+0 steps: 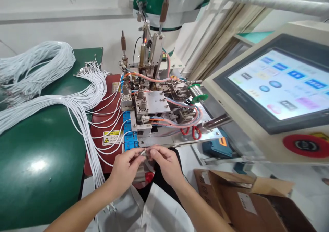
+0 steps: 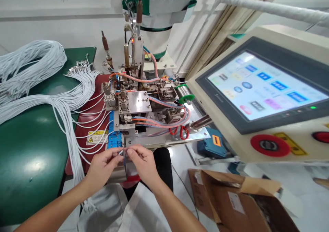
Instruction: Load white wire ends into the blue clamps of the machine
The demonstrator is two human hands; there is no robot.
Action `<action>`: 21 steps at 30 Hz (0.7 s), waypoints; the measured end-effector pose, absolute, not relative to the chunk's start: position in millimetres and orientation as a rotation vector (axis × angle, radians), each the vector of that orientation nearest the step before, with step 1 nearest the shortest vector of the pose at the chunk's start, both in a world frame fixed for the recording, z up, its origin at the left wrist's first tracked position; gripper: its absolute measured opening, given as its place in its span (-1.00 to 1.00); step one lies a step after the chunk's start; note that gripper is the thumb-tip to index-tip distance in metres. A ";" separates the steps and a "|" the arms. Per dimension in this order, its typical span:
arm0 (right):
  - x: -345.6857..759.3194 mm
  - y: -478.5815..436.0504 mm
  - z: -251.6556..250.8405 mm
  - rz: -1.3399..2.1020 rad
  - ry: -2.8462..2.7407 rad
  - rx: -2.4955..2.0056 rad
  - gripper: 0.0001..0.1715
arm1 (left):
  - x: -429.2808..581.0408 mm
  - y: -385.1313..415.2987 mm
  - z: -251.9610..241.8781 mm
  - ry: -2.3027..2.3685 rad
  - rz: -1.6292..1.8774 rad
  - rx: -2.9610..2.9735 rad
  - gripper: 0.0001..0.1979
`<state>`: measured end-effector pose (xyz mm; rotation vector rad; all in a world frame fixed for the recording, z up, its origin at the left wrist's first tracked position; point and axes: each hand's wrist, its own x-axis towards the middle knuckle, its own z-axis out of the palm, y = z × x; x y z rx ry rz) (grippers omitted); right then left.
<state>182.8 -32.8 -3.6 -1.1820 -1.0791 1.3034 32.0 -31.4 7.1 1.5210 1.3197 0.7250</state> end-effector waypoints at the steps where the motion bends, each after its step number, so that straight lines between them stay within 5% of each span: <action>1: 183.4 -31.5 -3.0 1.290 -1.107 -1.187 -0.80 | 30.0 -30.1 8.5 1.332 0.724 1.545 -0.81; 11: 190.0 -17.8 20.4 0.993 -1.714 -1.140 -0.85 | 27.8 -25.1 13.9 1.313 0.779 1.664 -0.87; 21: 142.7 -33.1 -7.0 1.384 -0.634 -1.198 -0.77 | 23.0 -28.7 5.8 1.386 0.979 1.634 -0.84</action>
